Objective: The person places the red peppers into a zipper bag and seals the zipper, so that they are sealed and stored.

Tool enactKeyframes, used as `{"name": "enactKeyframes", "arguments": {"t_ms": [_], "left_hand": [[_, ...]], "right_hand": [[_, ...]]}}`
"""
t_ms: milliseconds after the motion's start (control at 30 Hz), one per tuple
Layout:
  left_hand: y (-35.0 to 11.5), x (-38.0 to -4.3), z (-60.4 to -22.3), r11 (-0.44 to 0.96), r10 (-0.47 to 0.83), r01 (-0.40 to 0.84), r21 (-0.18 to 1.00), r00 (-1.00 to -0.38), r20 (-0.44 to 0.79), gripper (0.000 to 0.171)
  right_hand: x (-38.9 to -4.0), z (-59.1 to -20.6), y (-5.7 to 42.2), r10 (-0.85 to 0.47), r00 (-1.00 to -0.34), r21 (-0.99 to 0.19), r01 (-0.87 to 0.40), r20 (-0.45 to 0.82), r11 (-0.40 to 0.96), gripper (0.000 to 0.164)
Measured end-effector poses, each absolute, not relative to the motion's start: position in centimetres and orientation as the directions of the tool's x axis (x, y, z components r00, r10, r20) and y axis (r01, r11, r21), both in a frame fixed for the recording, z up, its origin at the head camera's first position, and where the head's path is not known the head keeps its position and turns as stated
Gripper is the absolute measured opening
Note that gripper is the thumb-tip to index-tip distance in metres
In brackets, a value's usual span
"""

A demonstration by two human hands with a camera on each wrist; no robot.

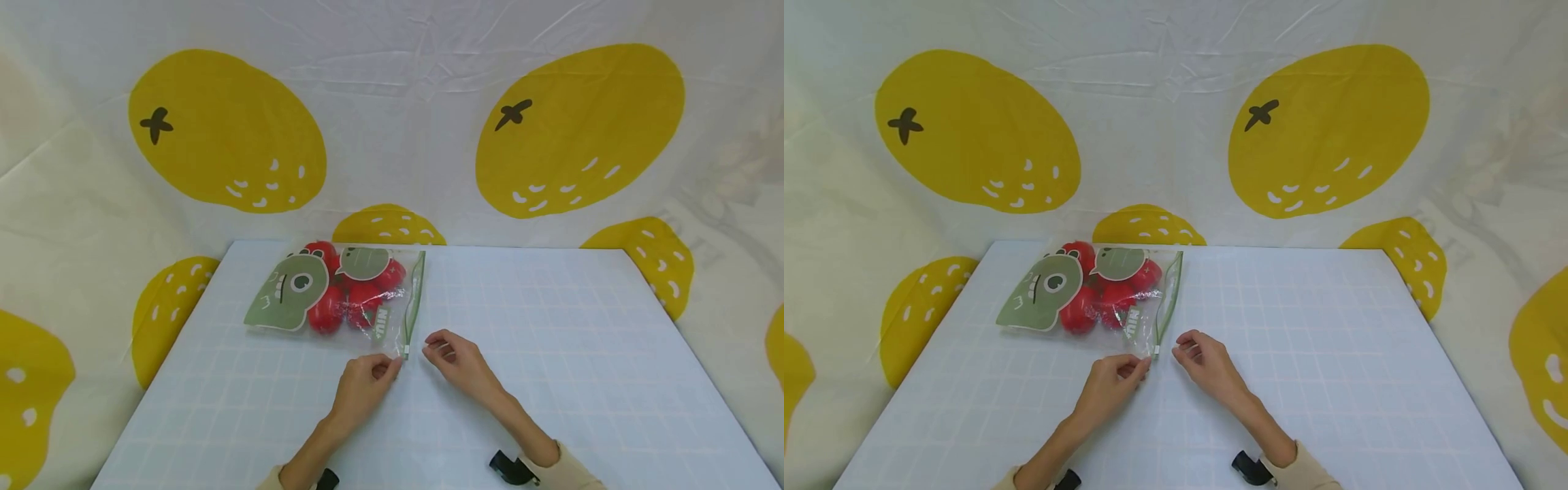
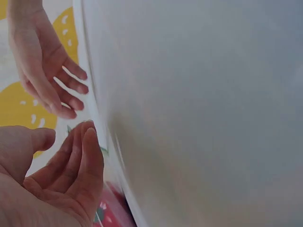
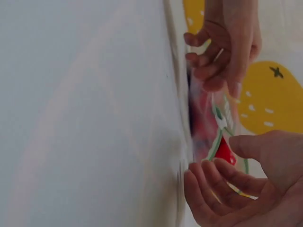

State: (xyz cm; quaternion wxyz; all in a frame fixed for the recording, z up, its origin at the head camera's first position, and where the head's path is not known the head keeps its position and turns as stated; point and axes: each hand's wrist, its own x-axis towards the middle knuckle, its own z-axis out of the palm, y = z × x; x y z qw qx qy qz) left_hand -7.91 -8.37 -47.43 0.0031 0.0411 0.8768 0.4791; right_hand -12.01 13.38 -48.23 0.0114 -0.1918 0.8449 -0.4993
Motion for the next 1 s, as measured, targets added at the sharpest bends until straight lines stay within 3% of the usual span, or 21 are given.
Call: {"name": "enactKeyframes", "arguments": {"t_ms": [533, 1000], "left_hand": [[-7.4, -7.9, -47.5, 0.169, 0.208, -0.188, 0.968, -0.953, -0.221, 0.037], [-7.0, -8.0, -47.6, -0.119, 0.222, -0.412, 0.903, -0.898, -0.38, 0.038]], "right_hand": [[-12.5, -48.5, 11.6, -0.399, -0.914, -0.914, -0.221, 0.073, 0.34, 0.024], [-12.7, -48.2, 10.5, -0.417, -0.905, -0.914, -0.237, 0.084, 0.33, 0.016]]}}
